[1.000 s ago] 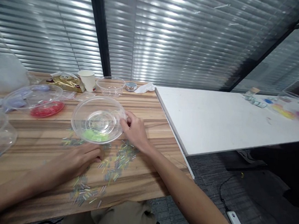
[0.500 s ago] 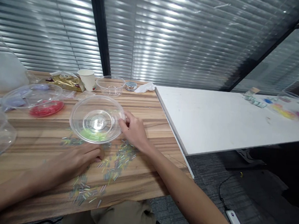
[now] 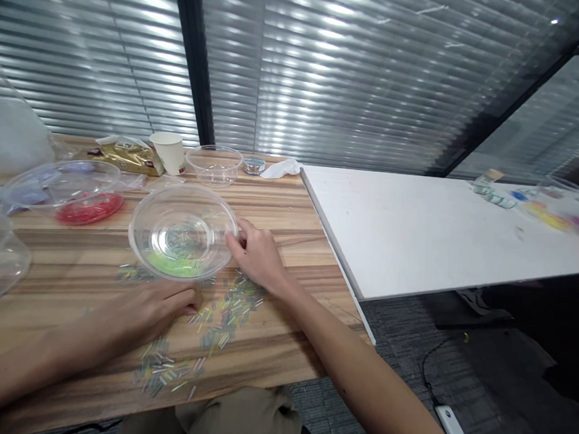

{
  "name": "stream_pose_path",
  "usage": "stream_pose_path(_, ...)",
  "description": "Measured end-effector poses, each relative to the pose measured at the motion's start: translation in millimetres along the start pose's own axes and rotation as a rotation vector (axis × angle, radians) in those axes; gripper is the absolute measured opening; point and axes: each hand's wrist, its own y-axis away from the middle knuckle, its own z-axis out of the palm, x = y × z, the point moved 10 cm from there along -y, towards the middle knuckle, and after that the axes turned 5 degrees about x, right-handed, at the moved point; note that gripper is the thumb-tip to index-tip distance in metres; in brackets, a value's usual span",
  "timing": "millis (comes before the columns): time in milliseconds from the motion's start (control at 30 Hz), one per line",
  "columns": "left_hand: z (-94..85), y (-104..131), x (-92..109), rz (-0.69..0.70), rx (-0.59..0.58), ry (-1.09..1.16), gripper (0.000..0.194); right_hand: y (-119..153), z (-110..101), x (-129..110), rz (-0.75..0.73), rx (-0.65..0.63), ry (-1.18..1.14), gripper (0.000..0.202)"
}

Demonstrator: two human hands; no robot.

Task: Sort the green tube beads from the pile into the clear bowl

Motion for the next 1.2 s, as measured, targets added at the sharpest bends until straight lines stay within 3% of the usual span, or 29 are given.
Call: stream_pose_path(1200, -2.2, -1.9, 5.8, 0.017, -0.031, -0.046, 0.034, 0.0, 1.0, -3.4, -0.030, -0.012, 0.010, 0.028)
